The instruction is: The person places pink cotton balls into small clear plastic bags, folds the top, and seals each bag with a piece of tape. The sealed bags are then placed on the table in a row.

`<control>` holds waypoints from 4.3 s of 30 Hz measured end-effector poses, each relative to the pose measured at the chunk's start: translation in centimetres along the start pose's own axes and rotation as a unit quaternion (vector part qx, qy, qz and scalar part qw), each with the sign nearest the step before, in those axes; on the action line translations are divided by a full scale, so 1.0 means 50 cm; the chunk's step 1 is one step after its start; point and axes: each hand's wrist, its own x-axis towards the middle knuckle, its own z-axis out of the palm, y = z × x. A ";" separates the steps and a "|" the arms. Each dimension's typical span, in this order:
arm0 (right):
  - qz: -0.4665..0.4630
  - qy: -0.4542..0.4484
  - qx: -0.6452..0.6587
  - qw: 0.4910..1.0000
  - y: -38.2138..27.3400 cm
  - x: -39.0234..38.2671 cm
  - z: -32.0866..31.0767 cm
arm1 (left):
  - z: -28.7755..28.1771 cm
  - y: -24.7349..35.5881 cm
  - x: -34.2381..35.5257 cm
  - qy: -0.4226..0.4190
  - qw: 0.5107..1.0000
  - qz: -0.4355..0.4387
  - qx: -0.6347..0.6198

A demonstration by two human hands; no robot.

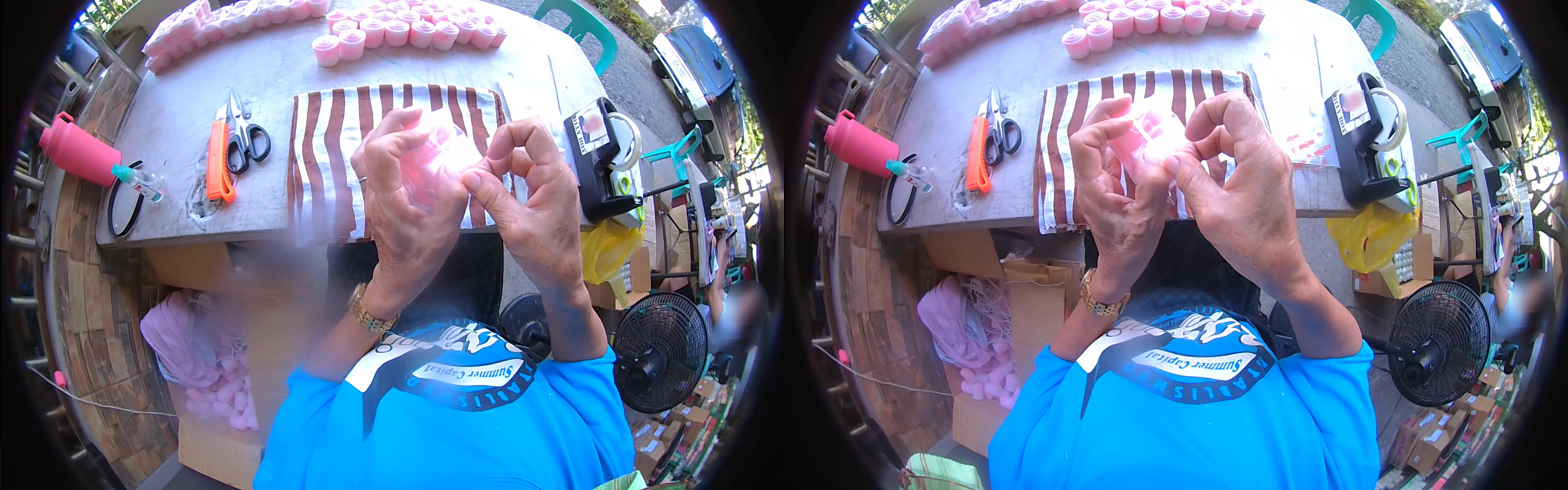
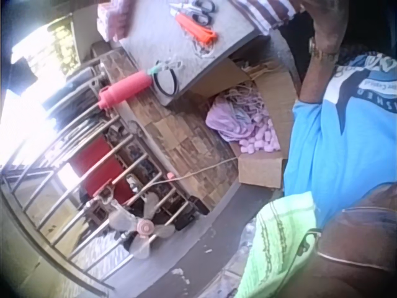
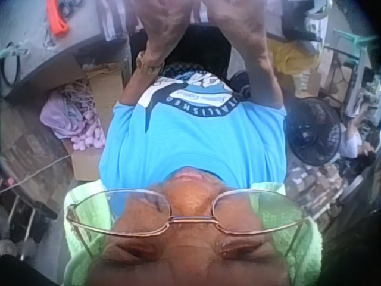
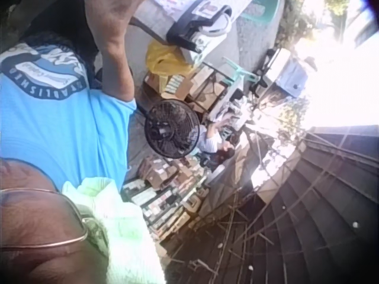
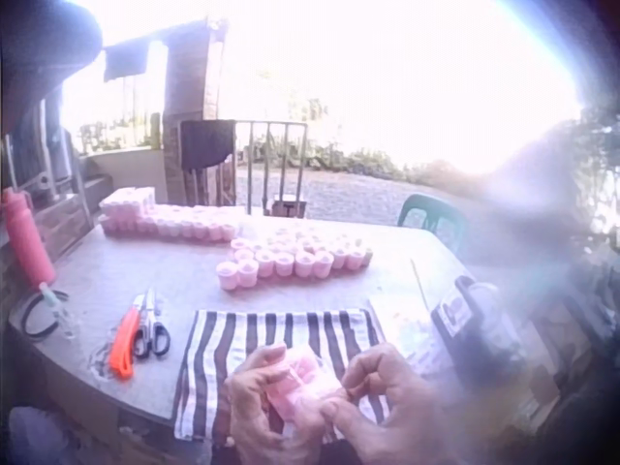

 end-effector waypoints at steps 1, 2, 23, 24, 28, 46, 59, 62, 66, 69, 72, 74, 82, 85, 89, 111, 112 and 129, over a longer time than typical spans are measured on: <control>0.005 -0.001 0.007 1.000 0.000 0.000 0.000 | 0.002 0.000 0.001 0.002 1.000 -0.009 -0.011; 0.021 0.003 0.022 1.000 -0.002 0.000 0.000 | 0.003 -0.001 0.001 0.002 1.000 -0.006 -0.009; 0.067 0.018 0.048 0.996 0.008 -0.004 0.011 | 0.005 0.002 0.016 0.009 1.000 0.010 0.012; 0.068 0.015 0.053 0.996 0.010 -0.005 0.011 | 0.006 0.004 0.015 0.007 1.000 0.003 0.009; 0.139 -0.025 0.137 0.980 0.025 -0.014 0.013 | 0.001 -0.012 0.015 -0.002 1.000 0.020 0.015; 0.055 0.360 -0.115 0.924 0.146 -0.088 -0.315 | -0.083 -0.010 0.023 -0.126 0.973 0.100 0.168; 0.203 0.187 0.006 0.961 0.240 -0.072 -0.439 | -0.049 0.009 0.020 -0.154 0.982 0.045 0.096; 0.214 0.212 0.051 0.952 0.252 -0.062 -0.442 | -0.054 0.008 0.024 -0.155 0.978 0.064 0.124; 0.211 0.218 0.117 0.946 0.259 -0.047 -0.437 | -0.048 0.015 0.027 -0.158 0.970 0.082 0.168; 0.169 0.239 0.126 0.948 0.246 -0.045 -0.445 | -0.042 0.010 0.031 -0.162 0.963 0.100 0.193; 0.131 0.247 0.105 0.954 0.215 -0.047 -0.450 | -0.033 0.010 0.026 -0.151 0.974 0.080 0.151; 0.141 0.228 0.106 0.957 0.190 -0.078 -0.462 | -0.031 0.010 0.027 -0.149 0.973 0.082 0.156; 0.162 0.197 0.137 0.957 0.128 -0.299 -0.452 | -0.032 0.010 0.024 -0.161 0.976 0.058 0.134; 0.198 0.178 -0.005 0.964 0.153 -0.324 -0.430 | -0.033 0.014 0.025 -0.163 0.975 0.060 0.138; 0.207 0.116 -0.188 0.953 0.199 -0.302 -0.393 | -0.028 0.017 0.028 -0.166 0.970 0.063 0.165; 0.093 0.059 -0.608 0.786 0.177 -0.291 -0.357 | -0.030 0.005 0.026 -0.158 0.975 0.060 0.143; 0.099 0.072 -0.598 0.792 0.176 -0.292 -0.359 | -0.030 0.006 0.026 -0.159 0.976 0.060 0.135; 0.146 0.044 -0.778 0.609 0.180 -0.265 -0.335 | -0.039 0.002 0.024 -0.142 0.978 0.070 0.135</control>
